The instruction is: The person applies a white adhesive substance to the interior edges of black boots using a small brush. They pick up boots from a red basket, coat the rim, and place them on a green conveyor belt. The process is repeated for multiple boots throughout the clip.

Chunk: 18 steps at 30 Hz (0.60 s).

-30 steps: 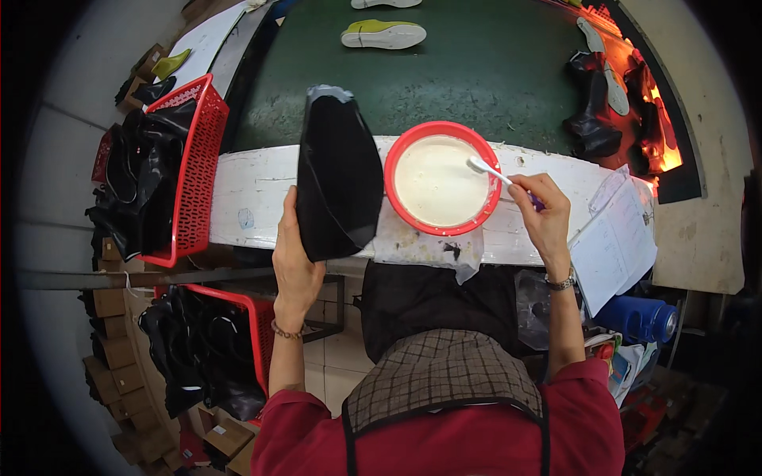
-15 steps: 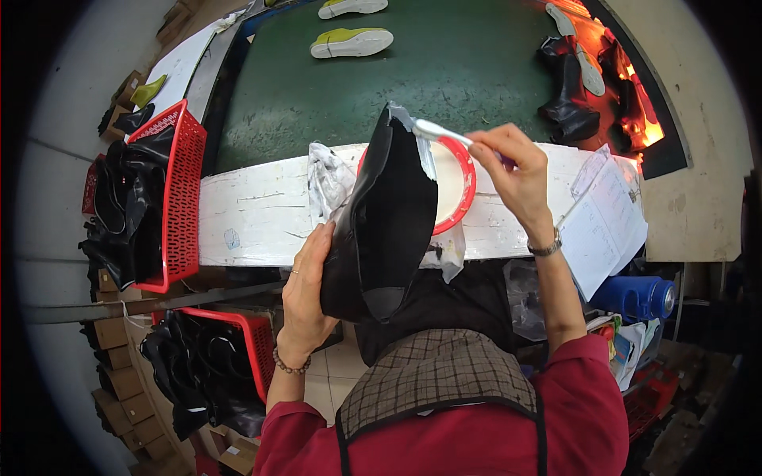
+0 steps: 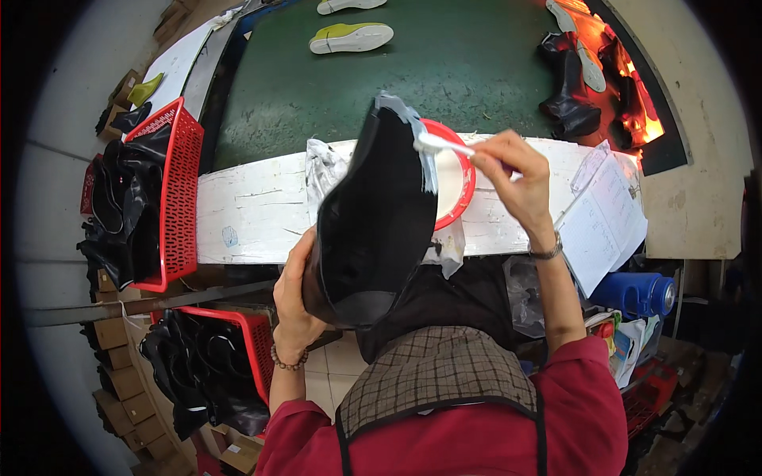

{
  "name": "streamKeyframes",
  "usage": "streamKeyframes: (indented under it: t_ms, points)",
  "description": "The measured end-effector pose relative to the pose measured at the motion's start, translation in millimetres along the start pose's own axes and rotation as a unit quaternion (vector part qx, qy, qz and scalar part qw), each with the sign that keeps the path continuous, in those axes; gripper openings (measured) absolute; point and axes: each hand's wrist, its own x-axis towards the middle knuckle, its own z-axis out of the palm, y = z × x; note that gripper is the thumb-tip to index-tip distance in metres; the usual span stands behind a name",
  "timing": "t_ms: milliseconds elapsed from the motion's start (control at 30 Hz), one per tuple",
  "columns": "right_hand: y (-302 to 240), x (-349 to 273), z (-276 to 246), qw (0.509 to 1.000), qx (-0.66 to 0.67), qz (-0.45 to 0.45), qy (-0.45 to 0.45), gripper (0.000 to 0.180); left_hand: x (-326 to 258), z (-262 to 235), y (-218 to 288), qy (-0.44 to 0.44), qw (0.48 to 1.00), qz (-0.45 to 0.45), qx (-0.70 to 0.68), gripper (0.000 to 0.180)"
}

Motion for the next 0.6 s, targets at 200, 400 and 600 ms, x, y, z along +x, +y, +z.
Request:
streamKeyframes:
  t_ms: [200,400,600]
  points:
    - [7,27,-1,0.998,-0.058,0.007,0.018,0.013,-2,4,-2,0.021,0.999,-0.02,-0.015,0.086]
    - [24,-25,-10,0.945,-0.314,0.016,-0.093,0.012,25,18,6,0.073,0.994,-0.075,0.004,0.084]
    - [-16,-24,-13,0.995,-0.05,0.077,-0.035,0.012,36,26,13,0.056,0.996,-0.072,0.019,0.085]
